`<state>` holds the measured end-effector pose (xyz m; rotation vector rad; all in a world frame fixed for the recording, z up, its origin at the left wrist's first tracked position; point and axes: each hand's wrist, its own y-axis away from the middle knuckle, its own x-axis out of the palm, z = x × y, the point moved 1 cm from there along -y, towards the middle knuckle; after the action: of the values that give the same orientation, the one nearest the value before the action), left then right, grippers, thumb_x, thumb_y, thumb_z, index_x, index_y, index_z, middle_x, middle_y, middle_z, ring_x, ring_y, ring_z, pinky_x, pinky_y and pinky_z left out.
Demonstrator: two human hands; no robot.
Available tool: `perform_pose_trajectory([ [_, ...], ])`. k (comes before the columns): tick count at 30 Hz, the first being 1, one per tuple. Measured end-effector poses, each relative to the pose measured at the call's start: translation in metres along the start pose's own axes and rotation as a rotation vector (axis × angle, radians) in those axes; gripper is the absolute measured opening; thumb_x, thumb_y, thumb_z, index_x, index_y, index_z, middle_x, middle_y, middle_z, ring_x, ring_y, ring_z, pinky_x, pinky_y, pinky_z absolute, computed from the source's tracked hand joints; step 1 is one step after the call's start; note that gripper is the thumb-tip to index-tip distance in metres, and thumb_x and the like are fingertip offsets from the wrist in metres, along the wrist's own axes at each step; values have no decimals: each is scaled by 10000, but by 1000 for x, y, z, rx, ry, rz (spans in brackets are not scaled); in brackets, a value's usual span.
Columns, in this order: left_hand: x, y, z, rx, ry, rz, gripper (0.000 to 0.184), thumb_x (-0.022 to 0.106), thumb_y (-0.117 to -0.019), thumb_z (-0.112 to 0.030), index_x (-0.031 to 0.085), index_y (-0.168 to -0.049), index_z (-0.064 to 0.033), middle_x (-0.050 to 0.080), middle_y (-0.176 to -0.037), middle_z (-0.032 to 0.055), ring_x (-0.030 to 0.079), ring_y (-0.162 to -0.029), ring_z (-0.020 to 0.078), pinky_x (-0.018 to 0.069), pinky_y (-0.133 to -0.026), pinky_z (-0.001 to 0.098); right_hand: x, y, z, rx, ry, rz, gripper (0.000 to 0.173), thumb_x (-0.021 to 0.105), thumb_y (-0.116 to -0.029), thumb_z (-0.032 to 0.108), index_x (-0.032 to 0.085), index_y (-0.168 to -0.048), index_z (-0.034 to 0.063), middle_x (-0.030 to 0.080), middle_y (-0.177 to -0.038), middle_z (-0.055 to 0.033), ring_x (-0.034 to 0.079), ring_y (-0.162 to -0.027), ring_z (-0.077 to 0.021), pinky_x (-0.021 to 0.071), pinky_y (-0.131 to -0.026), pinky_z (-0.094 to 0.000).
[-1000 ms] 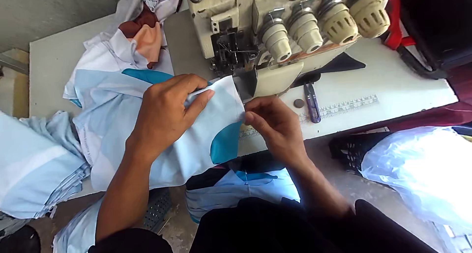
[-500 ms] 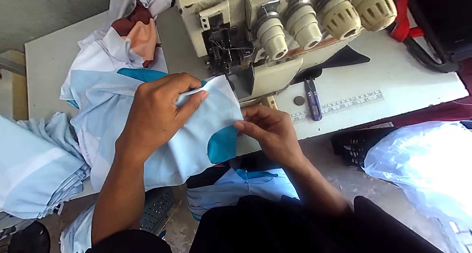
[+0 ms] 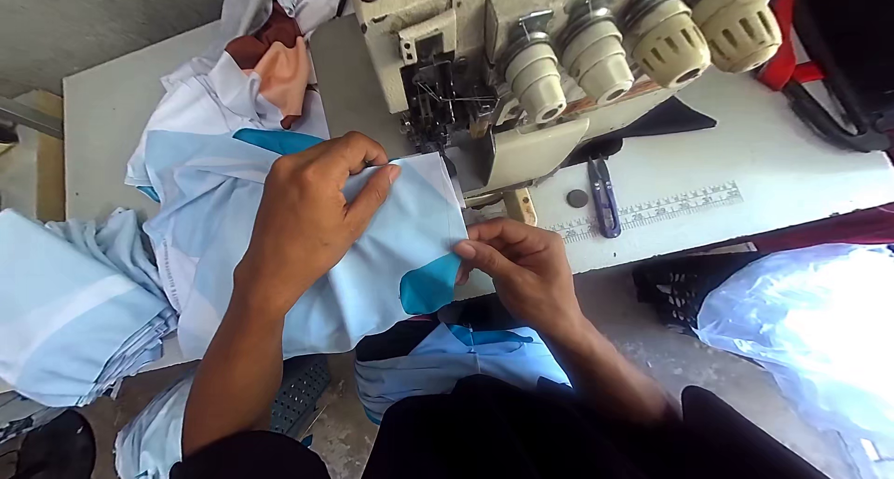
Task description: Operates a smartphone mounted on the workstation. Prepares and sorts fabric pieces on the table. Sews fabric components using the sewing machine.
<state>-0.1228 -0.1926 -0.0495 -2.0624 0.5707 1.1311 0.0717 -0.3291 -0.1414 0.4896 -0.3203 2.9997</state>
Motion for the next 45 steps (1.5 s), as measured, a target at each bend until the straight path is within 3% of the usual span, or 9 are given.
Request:
perform_pose_trajectory([
  [10, 1, 9, -11, -26, -35, 7, 246, 615, -1022, -290, 709, -999, -65, 685, -795, 50, 631, -726, 100, 481, -655, 262, 6, 18, -1, -1, -124, 10, 112, 615, -1022, 64, 698, -1046, -7, 765, -858, -46, 746, -755, -110, 645, -726, -281],
  [32, -2, -4, -2, -109, -53, 30, 258, 625, -1005, -349, 698, -988, -103, 631, -728, -14, 571, -658, 79, 441, -611, 283, 8, 1, -2, -3, -175, 31, 107, 610, -1021, 47, 690, -1033, -22, 765, -858, -68, 748, -747, -124, 644, -719, -284],
  [45, 0, -7, -4, -125, -74, 19, 242, 627, -1005, -335, 707, -981, -108, 666, -761, -19, 619, -695, 60, 487, -627, 250, 8, -2, -4, -30, -173, 10, 105, 609, -1025, 66, 688, -1048, 1, 763, -859, -39, 741, -735, -102, 639, -701, -262],
])
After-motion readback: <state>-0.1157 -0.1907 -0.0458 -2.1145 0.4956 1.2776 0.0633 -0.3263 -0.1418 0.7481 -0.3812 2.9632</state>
